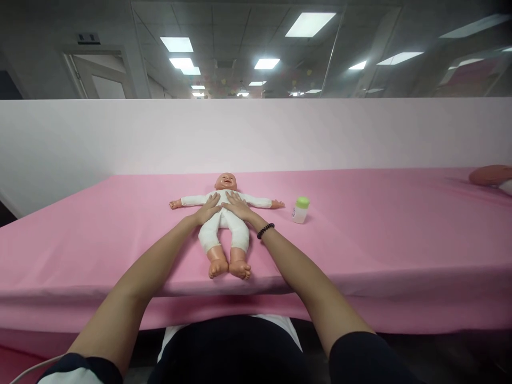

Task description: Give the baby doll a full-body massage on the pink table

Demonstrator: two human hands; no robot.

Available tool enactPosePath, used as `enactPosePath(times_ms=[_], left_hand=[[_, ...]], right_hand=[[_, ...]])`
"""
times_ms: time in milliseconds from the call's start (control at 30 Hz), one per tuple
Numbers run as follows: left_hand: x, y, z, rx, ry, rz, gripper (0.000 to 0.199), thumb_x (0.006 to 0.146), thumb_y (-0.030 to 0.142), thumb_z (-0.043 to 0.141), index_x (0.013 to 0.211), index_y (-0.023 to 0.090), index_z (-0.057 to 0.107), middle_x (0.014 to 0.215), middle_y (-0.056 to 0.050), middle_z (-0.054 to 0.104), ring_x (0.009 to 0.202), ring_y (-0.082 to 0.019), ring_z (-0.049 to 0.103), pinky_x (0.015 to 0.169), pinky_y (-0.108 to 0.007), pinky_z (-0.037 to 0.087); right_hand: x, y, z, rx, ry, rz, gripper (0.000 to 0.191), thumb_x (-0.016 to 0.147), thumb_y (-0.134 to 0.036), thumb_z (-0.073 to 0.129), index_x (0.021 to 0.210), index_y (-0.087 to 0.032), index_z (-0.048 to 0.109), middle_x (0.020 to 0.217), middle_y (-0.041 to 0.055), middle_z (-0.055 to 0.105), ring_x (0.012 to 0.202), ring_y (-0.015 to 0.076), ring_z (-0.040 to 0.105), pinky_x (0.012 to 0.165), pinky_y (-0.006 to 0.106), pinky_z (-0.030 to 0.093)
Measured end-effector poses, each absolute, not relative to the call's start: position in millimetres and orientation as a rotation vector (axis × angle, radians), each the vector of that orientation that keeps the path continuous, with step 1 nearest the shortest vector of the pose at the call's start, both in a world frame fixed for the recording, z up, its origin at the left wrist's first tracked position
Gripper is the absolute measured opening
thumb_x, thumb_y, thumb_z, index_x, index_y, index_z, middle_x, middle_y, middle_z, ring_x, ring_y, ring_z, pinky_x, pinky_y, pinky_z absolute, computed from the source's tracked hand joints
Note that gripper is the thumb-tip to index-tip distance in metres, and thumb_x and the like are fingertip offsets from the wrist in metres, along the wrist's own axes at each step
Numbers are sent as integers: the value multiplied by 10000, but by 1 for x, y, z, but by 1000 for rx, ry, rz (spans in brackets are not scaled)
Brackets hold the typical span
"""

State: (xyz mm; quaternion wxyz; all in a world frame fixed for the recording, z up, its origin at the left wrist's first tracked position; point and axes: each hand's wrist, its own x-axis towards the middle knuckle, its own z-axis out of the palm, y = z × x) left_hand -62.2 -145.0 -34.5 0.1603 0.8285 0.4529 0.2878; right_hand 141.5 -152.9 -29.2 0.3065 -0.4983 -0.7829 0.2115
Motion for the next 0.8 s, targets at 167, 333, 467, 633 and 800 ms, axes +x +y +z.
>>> enactPosePath(times_ms=[167, 333, 467, 633, 800], left_hand=[[-60, -154, -36, 2253, 1528, 965, 597, 1013, 443, 405, 1425, 69, 619, 1552, -233, 539, 1495, -367, 472, 1216, -483, 382], [-61, -160, -26, 2227, 1633, 1162, 513, 994, 439, 404, 892, 111, 785, 1001, -252, 777, 1057, -408, 719, 1017, -535, 492], [-58, -162, -25, 2327, 1372, 1169, 567, 1011, 516, 395, 1079, 134, 809, 1185, -169, 781, 1177, -352, 704, 1095, -471, 494], [-57, -157, -30, 2396, 1048, 990, 617, 1010, 532, 409, 1448, 176, 656, 1541, -62, 584, 1528, -266, 444, 1289, -410, 332], [-59, -146, -35, 2346, 1120, 904, 621, 987, 479, 449, 1538, 213, 558, 1672, -54, 403, 1624, -296, 235, 1342, -530, 136]], right_hand=[[144, -166, -34, -1443, -1828, 387, 584, 1043, -480, 486, 1453, -81, 606, 1562, 224, 533, 1481, 337, 478, 1217, 439, 355], [150, -177, -27, -1408, -1695, 242, 478, 1060, -407, 435, 839, -129, 755, 947, 193, 778, 973, 308, 717, 953, 398, 498], [151, -176, -26, -1199, -1812, 309, 399, 1060, -351, 453, 1006, -152, 794, 1125, 115, 793, 1045, 248, 721, 979, 341, 518], [153, -169, -32, -1062, -1988, 476, 455, 1048, -329, 478, 1436, -187, 670, 1546, 77, 586, 1466, 221, 518, 1252, 372, 363], [156, -158, -35, -1144, -2069, 547, 555, 1071, -414, 450, 1597, -245, 499, 1712, 19, 331, 1635, 228, 203, 1348, 457, 109]])
